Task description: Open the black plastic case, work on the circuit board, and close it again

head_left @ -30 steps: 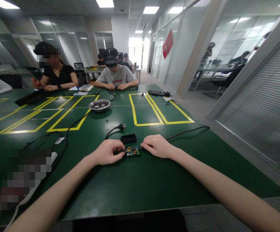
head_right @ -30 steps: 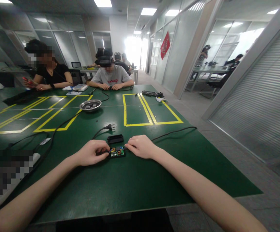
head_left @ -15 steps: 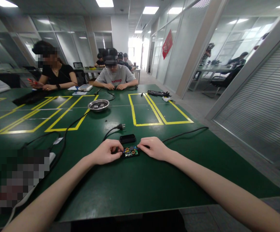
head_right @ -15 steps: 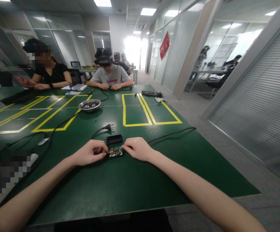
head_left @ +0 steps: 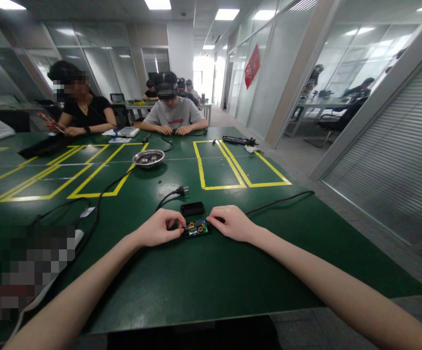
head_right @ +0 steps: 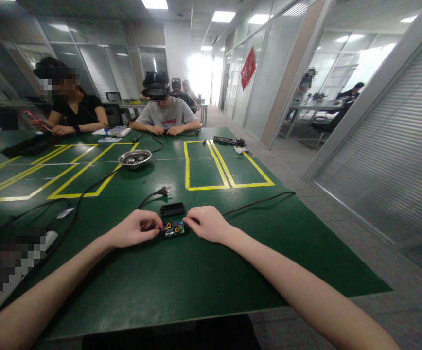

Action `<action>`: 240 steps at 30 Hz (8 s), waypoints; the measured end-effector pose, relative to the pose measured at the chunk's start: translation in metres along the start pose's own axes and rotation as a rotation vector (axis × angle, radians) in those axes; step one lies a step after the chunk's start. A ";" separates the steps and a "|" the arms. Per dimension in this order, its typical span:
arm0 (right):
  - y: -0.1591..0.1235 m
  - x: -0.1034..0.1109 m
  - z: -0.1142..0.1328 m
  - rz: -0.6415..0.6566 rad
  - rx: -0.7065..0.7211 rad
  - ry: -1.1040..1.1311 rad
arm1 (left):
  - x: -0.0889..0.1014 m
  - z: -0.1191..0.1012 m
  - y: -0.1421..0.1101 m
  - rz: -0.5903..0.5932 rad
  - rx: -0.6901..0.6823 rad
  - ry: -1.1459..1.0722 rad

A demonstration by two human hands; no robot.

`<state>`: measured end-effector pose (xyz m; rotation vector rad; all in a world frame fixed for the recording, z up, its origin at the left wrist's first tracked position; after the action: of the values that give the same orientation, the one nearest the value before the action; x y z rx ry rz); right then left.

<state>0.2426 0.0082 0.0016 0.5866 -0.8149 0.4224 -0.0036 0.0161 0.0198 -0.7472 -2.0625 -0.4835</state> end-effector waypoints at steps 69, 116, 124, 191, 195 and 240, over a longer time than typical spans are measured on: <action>0.001 -0.002 -0.009 -0.127 0.059 0.505 | -0.022 -0.003 0.005 -0.275 -0.202 0.219; -0.005 -0.002 0.013 -0.020 0.548 -0.086 | -0.022 -0.019 0.007 -0.209 -0.226 0.433; -0.004 -0.002 0.007 0.012 0.418 -0.120 | -0.027 -0.015 0.007 -0.226 -0.071 0.304; -0.034 0.101 -0.151 -0.436 -0.901 -0.396 | -0.037 0.003 0.007 -0.028 -0.139 0.464; -0.035 0.101 -0.157 -0.520 -0.993 -0.424 | -0.037 0.004 0.006 -0.037 -0.153 0.458; -0.040 0.118 -0.162 -0.614 -0.829 -0.392 | -0.038 0.003 0.007 -0.034 -0.138 0.461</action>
<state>0.4269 0.0947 -0.0080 0.1091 -1.0356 -0.6016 0.0162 0.0104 -0.0124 -0.6124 -1.6252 -0.7475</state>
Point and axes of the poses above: each hand's wrist, its own y-axis towards the middle knuckle, its own x-axis out of the back of the hand, z = x × y, the point moved 2 cm from there along y, towards the middle knuckle, and after that the axes turned 12 degrees about y, right-handed, at the moved point
